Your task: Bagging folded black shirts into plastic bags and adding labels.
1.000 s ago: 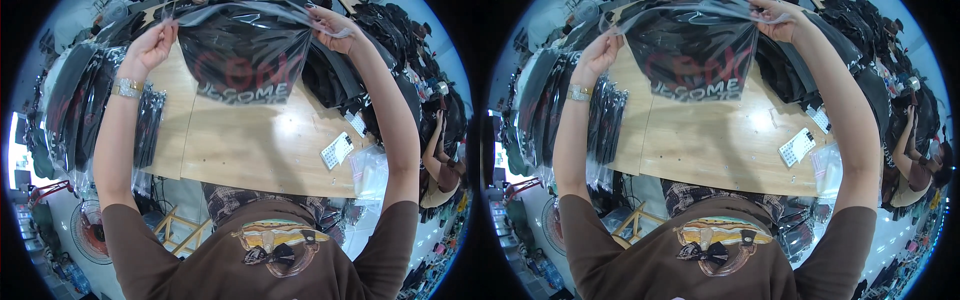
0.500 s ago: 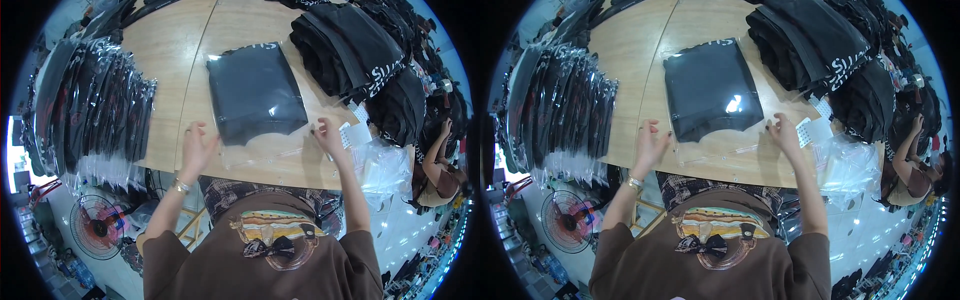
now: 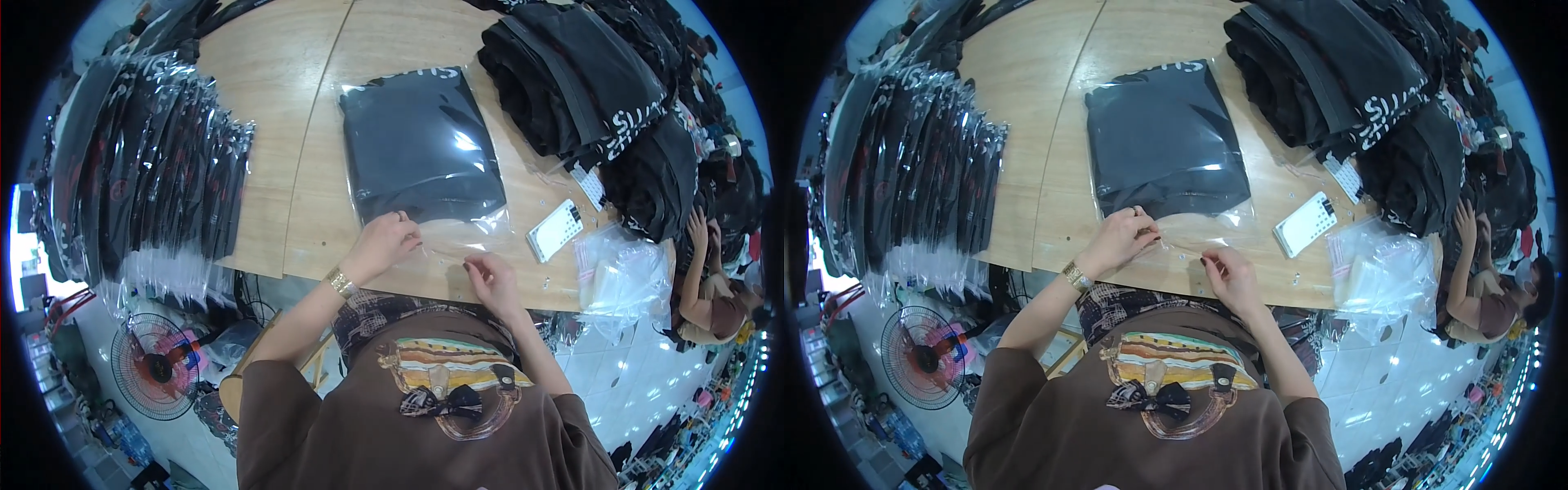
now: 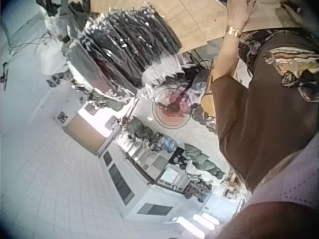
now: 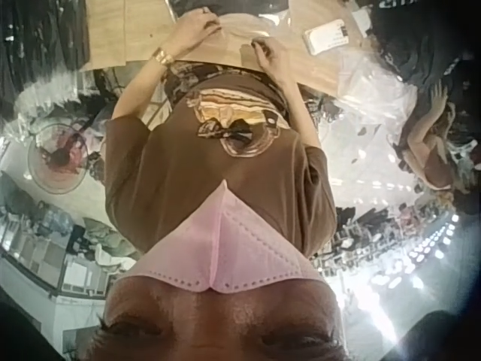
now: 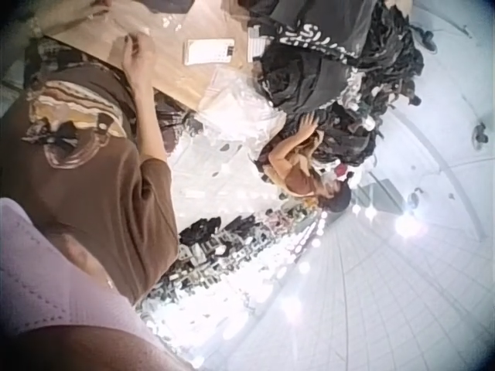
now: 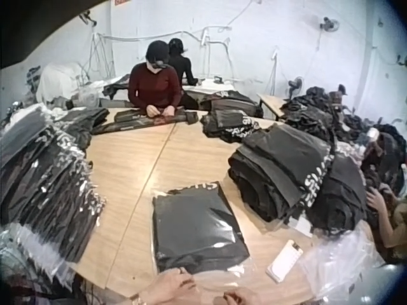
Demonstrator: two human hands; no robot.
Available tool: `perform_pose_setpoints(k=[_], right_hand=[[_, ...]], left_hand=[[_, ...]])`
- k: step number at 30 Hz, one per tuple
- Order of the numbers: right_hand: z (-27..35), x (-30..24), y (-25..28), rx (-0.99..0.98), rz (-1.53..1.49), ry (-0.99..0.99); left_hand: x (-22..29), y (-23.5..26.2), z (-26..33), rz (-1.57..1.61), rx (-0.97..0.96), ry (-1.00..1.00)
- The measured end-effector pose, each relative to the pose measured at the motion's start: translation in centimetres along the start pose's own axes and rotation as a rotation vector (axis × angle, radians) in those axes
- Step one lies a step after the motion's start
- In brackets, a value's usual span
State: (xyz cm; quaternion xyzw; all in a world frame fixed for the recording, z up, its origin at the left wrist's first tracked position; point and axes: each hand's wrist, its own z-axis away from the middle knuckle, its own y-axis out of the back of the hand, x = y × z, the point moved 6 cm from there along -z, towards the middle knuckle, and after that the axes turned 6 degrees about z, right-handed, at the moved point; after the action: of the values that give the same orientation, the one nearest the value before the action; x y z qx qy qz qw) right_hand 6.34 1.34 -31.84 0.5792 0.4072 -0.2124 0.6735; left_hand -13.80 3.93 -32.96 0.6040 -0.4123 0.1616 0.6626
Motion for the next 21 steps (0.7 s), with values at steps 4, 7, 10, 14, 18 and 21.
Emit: perform_pose_setpoints(k=[4,7,10,14,18,21], right_hand=[[-0.7,-1.7,-1.5,-0.133,-0.024,0.067],[-1.2,-2.7,-2.3,-0.256,0.003,0.031],[-3.2,-4.3,-3.2,-0.224,0.017,0.154],[-9.7,-6.7,-5.8,-0.09,0.153,0.464],[-19.5,-6.4,-9.2,0.054,0.363,0.563],[-24.0,-6.8,-12.0,-0.013,0.421,0.578]], left_hand=[[-0.7,1.6,-1.0,0.275,-0.17,0.188],[-0.6,4.0,-1.8,0.394,-0.074,0.314],[2.6,6.9,-2.5,0.136,0.16,0.038],[6.7,7.7,-2.6,-0.117,0.359,-0.226],[9.4,7.0,-3.1,-0.232,0.365,-0.323],[11.1,6.7,-3.1,-0.234,0.433,-0.376]])
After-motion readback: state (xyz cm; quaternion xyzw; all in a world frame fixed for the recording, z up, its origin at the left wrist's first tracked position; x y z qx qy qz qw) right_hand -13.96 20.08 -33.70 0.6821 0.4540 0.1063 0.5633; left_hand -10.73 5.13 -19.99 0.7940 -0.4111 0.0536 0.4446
